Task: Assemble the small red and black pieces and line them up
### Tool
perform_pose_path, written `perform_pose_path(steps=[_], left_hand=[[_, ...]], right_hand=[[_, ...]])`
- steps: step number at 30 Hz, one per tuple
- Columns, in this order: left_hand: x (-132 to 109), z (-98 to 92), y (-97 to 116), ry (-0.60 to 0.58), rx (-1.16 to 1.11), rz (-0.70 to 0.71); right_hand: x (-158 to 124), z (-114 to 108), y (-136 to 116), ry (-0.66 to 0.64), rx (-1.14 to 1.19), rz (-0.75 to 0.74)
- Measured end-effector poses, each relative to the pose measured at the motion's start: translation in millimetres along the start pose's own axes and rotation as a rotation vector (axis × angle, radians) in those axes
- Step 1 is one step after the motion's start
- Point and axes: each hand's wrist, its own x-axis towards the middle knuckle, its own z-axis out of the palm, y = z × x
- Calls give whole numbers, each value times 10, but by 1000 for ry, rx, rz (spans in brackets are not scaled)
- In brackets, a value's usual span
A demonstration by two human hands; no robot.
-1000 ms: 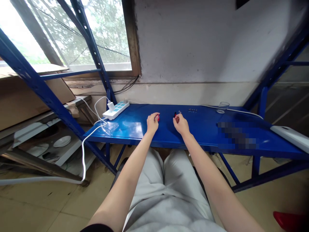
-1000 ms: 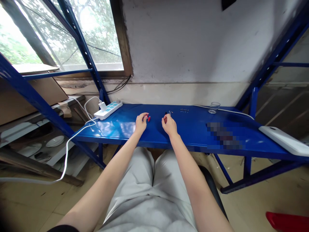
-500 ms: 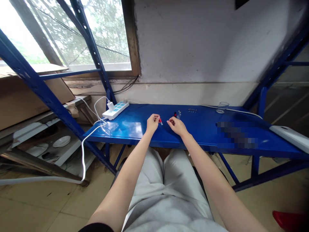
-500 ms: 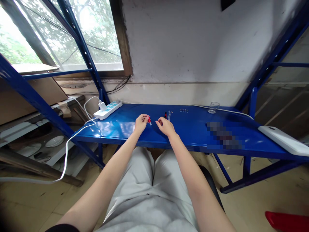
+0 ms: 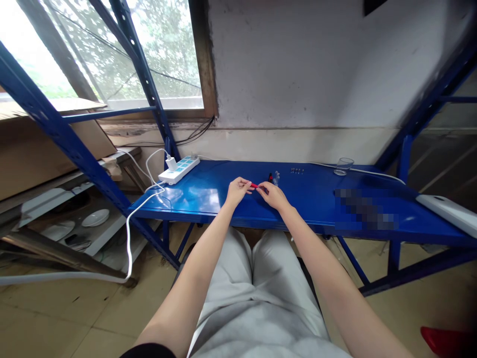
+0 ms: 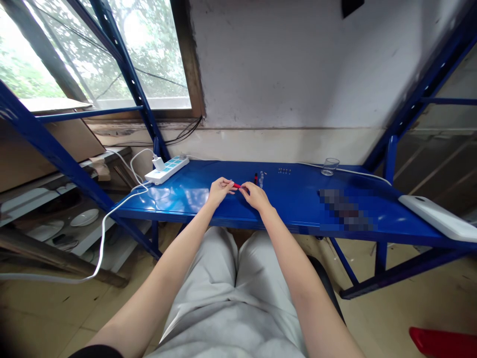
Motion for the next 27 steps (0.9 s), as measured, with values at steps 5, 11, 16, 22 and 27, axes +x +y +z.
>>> perform_pose_path(steps=[5, 11, 16, 22, 27], left_hand=[[-6, -2, 7, -9, 25, 11], [-7, -9, 22, 48, 114, 43], [-7, -11, 40, 46, 115, 29], [-20, 1, 45, -35, 93, -52], [-14, -1, 32, -41, 115, -57]], right_hand=[[-2, -3, -2, 12, 12, -13], [-10, -31, -24, 19, 1, -25], [-11, -32, -10, 11, -2, -37], [-8, -32, -10, 8, -2, -42], [-6, -31, -10, 9, -5, -30]])
